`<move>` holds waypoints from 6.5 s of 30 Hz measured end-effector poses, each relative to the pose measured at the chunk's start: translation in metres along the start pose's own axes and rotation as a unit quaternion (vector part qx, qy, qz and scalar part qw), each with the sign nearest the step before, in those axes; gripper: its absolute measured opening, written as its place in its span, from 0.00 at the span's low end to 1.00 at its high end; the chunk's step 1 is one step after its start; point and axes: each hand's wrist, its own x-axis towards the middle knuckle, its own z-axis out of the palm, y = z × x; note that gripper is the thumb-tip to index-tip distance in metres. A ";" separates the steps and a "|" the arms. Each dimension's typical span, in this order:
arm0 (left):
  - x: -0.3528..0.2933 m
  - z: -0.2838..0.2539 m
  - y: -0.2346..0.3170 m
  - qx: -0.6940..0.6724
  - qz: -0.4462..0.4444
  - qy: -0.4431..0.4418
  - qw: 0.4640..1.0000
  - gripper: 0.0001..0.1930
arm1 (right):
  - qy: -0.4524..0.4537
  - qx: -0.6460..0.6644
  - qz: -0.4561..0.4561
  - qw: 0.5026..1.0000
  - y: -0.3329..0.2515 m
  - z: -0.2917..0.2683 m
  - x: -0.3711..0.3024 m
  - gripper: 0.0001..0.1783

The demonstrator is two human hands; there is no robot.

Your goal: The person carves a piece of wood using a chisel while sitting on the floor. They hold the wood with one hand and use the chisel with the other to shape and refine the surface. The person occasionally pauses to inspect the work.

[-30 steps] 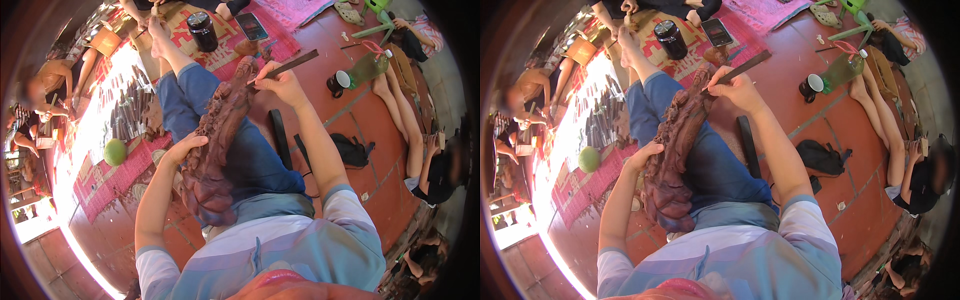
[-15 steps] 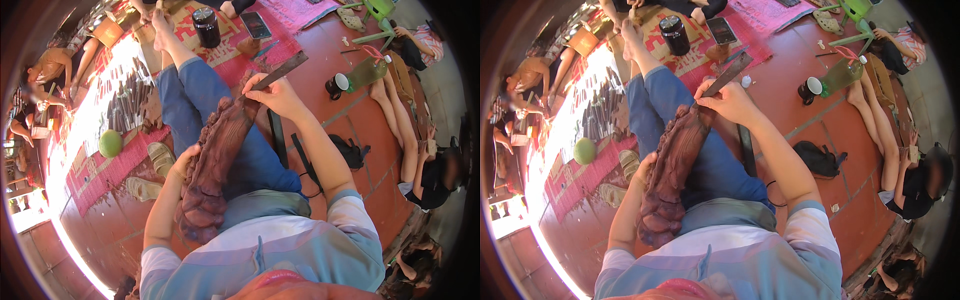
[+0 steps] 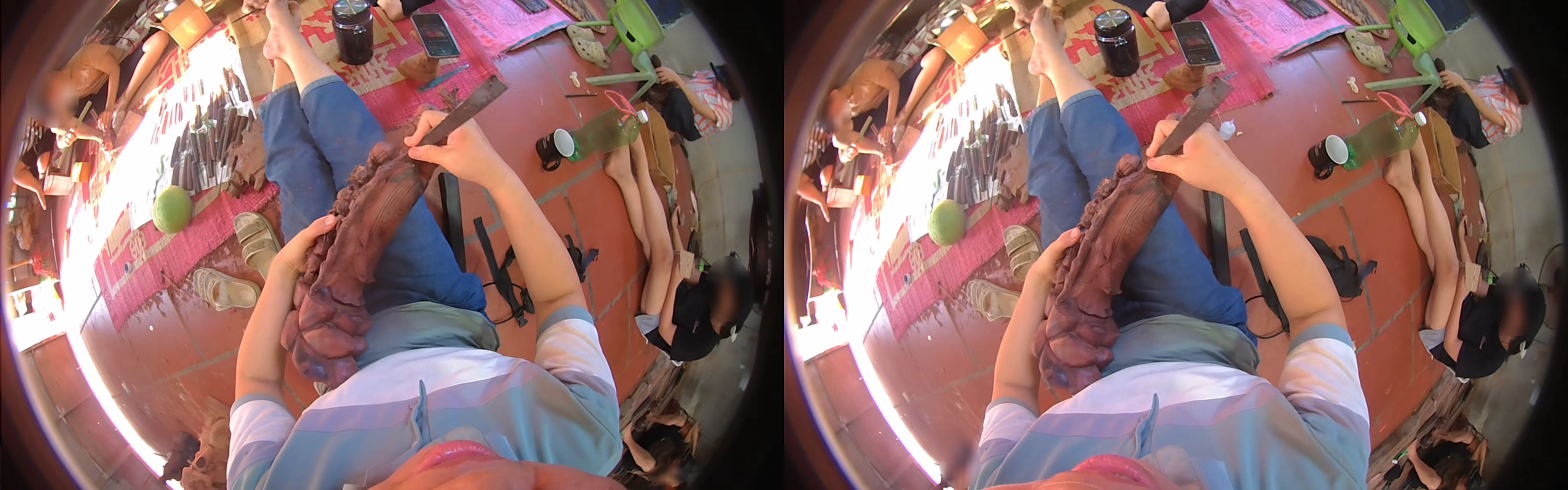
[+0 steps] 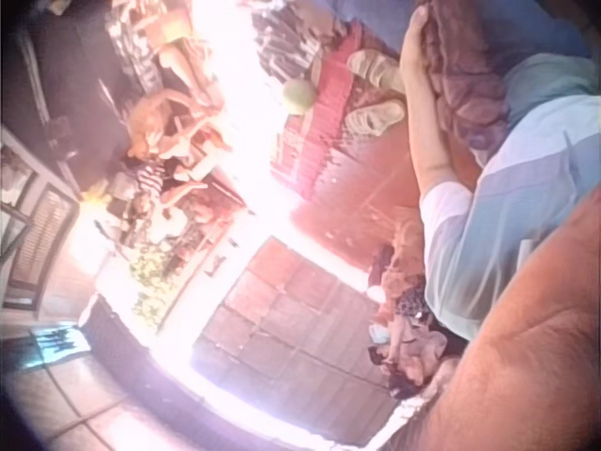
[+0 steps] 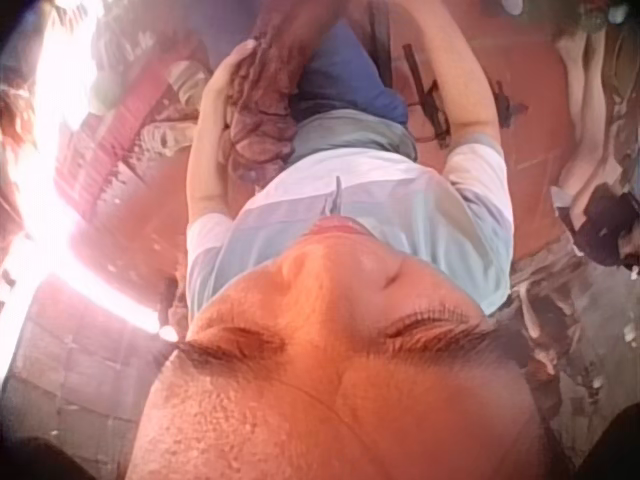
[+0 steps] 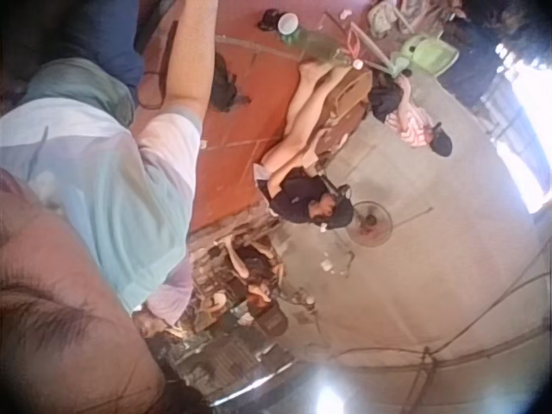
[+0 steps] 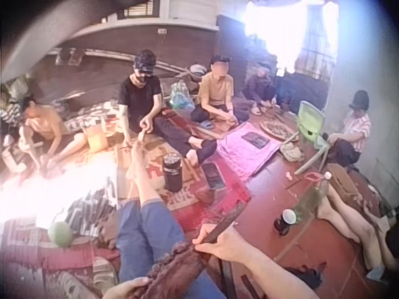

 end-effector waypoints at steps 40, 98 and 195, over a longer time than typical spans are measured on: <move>-0.003 0.006 -0.002 -0.015 -0.009 -0.027 0.999 0.27 | 0.070 -0.037 0.118 0.990 -0.017 -0.010 -0.006 0.06; -0.002 0.002 -0.009 0.020 -0.007 0.020 1.000 0.28 | 0.106 -0.016 0.119 0.987 -0.011 0.001 -0.013 0.06; -0.013 0.015 -0.006 0.030 -0.011 0.022 0.999 0.27 | 0.124 -0.017 0.162 0.979 -0.006 -0.005 -0.021 0.08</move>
